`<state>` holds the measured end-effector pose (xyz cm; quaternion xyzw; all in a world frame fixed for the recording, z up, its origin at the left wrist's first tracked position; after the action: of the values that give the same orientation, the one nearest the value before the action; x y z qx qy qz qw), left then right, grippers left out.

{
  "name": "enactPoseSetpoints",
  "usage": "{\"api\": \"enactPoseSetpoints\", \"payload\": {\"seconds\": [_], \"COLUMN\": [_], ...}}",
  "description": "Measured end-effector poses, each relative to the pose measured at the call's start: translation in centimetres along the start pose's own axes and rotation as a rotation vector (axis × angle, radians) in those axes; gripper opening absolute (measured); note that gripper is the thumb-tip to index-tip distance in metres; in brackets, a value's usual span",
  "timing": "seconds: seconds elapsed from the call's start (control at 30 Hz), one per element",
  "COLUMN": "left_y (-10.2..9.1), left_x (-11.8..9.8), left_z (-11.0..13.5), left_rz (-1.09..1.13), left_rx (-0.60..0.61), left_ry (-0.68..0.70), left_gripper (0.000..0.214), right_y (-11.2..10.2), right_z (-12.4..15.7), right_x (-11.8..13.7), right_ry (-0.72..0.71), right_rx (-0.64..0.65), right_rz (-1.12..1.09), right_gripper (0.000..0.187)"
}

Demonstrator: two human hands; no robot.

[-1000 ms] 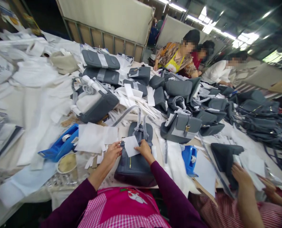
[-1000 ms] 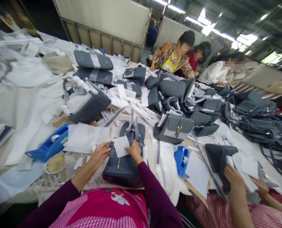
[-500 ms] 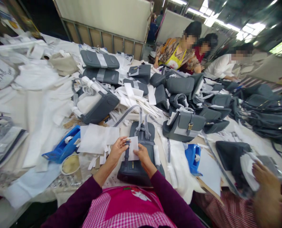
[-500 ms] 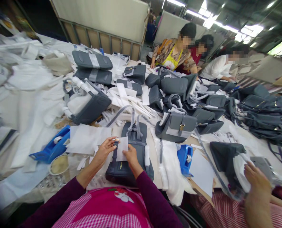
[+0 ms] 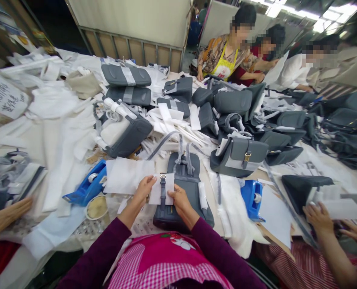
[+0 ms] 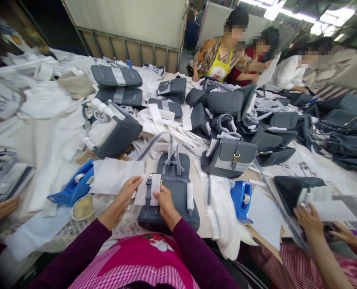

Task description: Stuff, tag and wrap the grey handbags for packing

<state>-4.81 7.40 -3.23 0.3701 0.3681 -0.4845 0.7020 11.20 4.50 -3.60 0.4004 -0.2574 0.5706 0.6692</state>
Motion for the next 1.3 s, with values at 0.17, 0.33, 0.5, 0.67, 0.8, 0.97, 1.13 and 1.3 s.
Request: {"api": "enactPoseSetpoints", "payload": {"seconds": [0.17,0.33,0.5,0.67,0.8,0.97,1.13,1.3], "left_y": [2.7,4.4,5.2,4.7,4.5,3.6,3.6,4.0], "left_x": [1.8,0.9,0.4,0.2,0.7,1.6,1.3,1.1], "left_z": [1.7,1.1,-0.5,-1.2,-0.4,1.6,3.1,3.6], "left_rz": [0.397,0.460,0.377,0.280,0.363,0.439,0.445,0.439], "left_rx": [0.310,0.314,0.223,0.104,0.225,0.299,0.261,0.231], "left_ry": [-0.316,-0.292,-0.248,-0.208,-0.286,-0.366,-0.346,-0.288], "left_gripper": [0.033,0.040,0.035,0.034,0.036,0.030,0.037,0.036], "right_y": [-0.1,-0.5,-0.5,-0.6,-0.8,-0.9,-0.7,-0.6], "right_z": [-0.1,-0.5,-0.4,-0.3,-0.4,-0.2,0.0,0.4], "right_x": [0.1,0.5,1.0,0.7,0.5,0.9,1.2,1.3], "right_ry": [0.012,-0.022,-0.073,-0.054,-0.051,-0.057,-0.074,-0.102], "right_rx": [0.013,-0.002,-0.006,-0.004,-0.013,-0.022,0.002,0.013], "right_rz": [0.039,0.099,0.123,0.109,0.101,0.101,0.128,0.224], "right_gripper": [0.040,0.041,0.039,0.040,0.038,0.033,0.037,0.038]}}
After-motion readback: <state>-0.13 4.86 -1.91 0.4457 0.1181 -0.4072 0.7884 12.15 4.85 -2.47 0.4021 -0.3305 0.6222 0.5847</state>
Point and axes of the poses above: each hand's wrist, its own z-axis away from the middle knuckle, its own y-axis out of the palm, x = y × z, the point moved 8 cm from there along -z, towards the middle knuckle, and after that the axes turned 12 degrees about z, right-handed, at the moved point
